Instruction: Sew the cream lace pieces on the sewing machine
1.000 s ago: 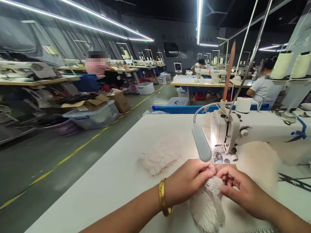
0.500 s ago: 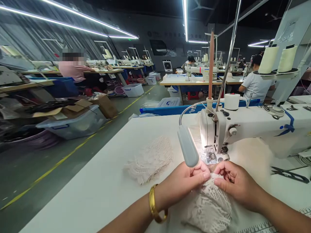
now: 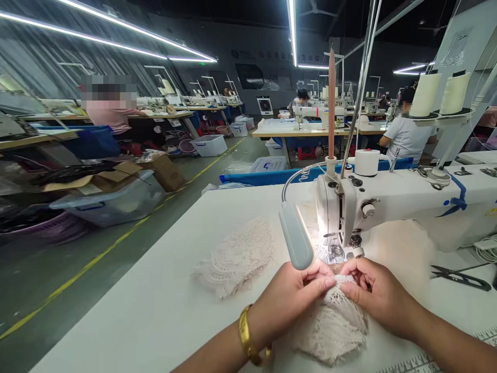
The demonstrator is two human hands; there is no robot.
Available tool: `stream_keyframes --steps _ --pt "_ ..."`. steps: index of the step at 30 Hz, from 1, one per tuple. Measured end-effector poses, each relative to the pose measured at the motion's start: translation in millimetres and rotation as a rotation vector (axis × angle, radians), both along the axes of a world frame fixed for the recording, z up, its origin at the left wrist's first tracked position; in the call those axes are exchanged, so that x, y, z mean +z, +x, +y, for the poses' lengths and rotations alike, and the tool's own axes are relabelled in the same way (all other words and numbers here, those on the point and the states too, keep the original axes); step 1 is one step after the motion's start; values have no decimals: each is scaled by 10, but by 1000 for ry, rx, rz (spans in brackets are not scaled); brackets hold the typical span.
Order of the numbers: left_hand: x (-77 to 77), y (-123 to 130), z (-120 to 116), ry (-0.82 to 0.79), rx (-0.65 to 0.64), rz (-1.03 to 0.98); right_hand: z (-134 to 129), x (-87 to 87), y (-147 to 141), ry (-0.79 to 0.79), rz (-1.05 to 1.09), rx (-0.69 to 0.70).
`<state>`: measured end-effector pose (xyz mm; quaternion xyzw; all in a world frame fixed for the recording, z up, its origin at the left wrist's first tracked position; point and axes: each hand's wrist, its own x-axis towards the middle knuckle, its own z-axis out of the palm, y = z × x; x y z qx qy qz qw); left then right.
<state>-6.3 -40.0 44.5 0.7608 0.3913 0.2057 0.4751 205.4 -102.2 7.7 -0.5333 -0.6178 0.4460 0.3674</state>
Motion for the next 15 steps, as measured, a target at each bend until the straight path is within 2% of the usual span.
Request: stream_keyframes --steps 6,15 --pt "17 -2 -7 16 13 -7 -4 24 -18 24 36 -8" --pt "-18 23 -1 -5 9 7 18 -45 2 94 17 -14"
